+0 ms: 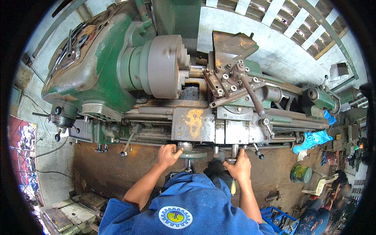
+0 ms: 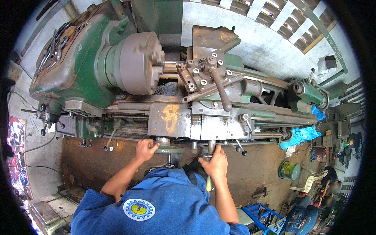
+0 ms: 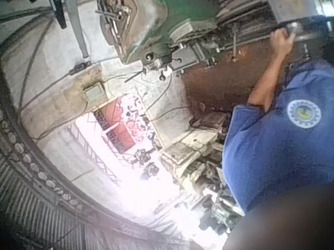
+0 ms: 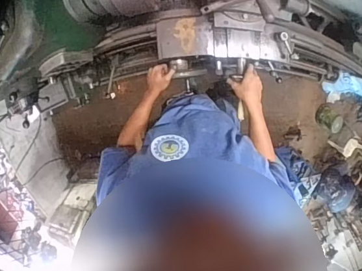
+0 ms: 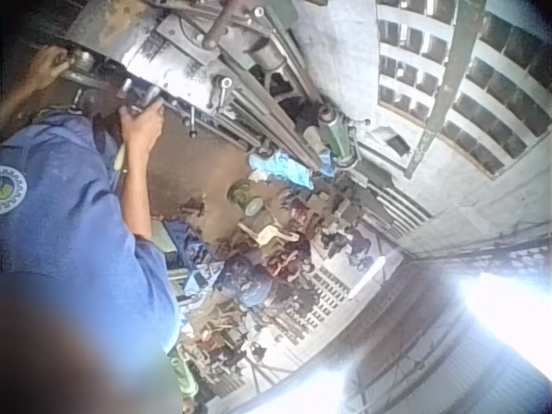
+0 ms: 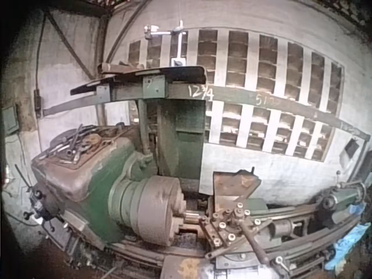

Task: The person walks to a green metal lathe and turns its handwheels to move the carriage and tool post. The person adjusts the machine's position while the chuck rotates, performing setup or machining actions.

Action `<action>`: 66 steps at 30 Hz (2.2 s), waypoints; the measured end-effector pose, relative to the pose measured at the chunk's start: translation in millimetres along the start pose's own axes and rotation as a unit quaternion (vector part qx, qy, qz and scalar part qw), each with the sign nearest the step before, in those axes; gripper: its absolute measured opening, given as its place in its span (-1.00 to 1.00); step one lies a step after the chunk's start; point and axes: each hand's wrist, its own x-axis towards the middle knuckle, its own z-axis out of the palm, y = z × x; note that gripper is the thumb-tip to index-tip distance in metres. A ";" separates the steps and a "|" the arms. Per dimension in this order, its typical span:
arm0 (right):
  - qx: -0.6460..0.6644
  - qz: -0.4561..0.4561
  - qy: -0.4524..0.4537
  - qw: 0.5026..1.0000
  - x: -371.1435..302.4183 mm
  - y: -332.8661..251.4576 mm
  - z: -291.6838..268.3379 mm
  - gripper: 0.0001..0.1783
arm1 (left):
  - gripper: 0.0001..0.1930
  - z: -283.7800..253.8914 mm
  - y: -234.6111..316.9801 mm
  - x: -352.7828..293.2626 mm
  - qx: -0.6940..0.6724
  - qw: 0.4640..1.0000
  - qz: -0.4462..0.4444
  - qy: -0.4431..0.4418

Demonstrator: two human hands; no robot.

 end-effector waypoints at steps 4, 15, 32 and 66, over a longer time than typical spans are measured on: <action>0.001 0.001 -0.002 1.000 0.4 0.3 -0.4 -0.19 | -0.49 -0.1 -0.7 -0.5 0.005 1.000 0.006 0.000; 0.002 -0.003 0.003 1.000 -0.8 -0.8 -1.3 -0.19 | -0.48 0.3 -2.9 -0.8 0.007 1.000 -0.005 -0.010; 0.002 0.001 -0.002 1.000 -0.3 -2.0 -2.3 -0.20 | -0.48 4.5 -10.0 -0.6 -0.014 1.000 0.000 0.007; 0.011 -0.004 0.006 1.000 -0.2 -1.8 -1.1 -0.23 | -0.51 0.3 -9.9 0.5 -0.042 0.999 0.032 0.015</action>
